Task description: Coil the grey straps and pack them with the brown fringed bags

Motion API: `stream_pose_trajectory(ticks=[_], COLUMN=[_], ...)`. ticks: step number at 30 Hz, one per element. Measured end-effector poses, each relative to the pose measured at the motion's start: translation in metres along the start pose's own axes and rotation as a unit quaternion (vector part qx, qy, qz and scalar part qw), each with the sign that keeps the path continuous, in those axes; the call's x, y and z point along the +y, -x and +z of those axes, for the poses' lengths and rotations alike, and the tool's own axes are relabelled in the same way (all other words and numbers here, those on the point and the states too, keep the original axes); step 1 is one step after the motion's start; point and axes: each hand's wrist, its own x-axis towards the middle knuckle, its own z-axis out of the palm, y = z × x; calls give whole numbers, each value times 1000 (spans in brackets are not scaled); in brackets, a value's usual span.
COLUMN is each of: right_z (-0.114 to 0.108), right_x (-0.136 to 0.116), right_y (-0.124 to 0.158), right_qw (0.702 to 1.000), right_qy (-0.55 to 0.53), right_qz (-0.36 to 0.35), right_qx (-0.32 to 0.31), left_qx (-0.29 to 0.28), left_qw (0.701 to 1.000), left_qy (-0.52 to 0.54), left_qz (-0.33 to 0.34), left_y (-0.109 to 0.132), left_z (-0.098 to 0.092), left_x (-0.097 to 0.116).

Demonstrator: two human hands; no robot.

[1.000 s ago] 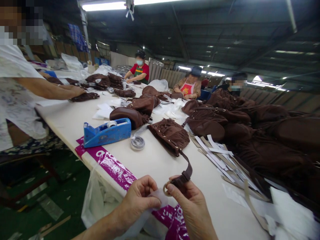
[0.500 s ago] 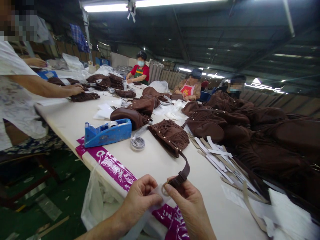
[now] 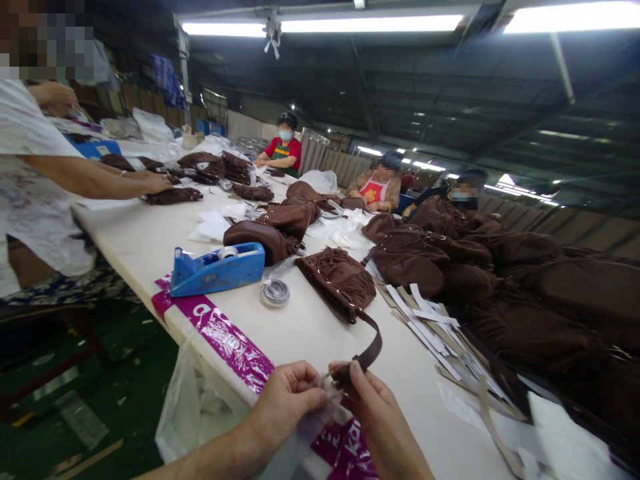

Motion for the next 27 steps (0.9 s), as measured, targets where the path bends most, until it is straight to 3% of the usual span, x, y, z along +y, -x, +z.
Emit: stream_pose_trajectory(ticks=[6, 12, 18, 27], right_z=[-11, -11, -15, -13], right_x=[-4, -7, -4, -8], right_y=[-12, -17, -24, -24], right_qw=[998, 996, 997, 994], right_qy=[25, 52, 56, 77], right_qz=[-33, -71, -56, -78], right_qx=[42, 31, 16, -15], left_qx=[-11, -33, -34, -46], left_qw=[999, 999, 997, 997], left_qy=[-36, -40, -57, -58], left_qz=[-7, -5, 41, 24], left_y=[2, 2, -4, -17], left_z=[0, 6, 7, 13], left_x=[3, 6, 4, 3])
